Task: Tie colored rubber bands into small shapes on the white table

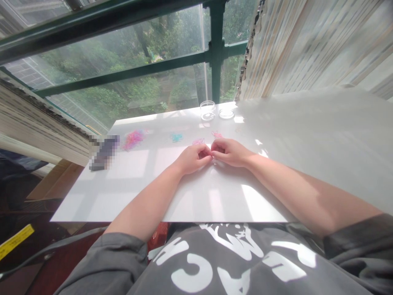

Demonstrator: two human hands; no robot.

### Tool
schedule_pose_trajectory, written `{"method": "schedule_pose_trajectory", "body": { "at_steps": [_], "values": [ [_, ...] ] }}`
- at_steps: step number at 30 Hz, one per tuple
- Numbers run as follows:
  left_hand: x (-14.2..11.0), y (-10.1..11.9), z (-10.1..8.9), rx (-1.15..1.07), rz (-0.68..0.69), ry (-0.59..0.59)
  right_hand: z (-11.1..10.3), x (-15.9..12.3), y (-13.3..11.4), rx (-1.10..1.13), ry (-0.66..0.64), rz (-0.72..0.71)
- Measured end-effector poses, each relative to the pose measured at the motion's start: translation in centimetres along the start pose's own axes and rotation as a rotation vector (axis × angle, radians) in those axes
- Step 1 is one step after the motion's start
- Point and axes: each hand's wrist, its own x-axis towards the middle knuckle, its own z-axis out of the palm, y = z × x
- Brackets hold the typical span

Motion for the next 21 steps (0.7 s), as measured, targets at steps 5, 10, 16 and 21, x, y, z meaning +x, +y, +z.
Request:
{"method": "schedule_pose_trajectory", "body": {
  "at_steps": [5, 10, 16, 21],
  "values": [
    [0.0, -0.1, 0.03, 0.0, 0.001, 0.001, 0.0, -0.03, 0.03, -0.005, 0.0, -0.005],
    [0.03, -0.19, 0.09, -0.016, 0.0, -0.004, 0.02, 0.0, 0.08, -0.005, 0.0, -0.005],
    [0.04, -0.07, 0.04, -0.033, 0.008, -0.011, 0.21, 0.11, 0.34, 0.005, 0.019, -0.012],
    [0.01, 0.17, -0.08, -0.019, 0.006, 0.003, 0.23, 0.04, 0.31, 0.026, 0.003, -0.007]
  ]
}}
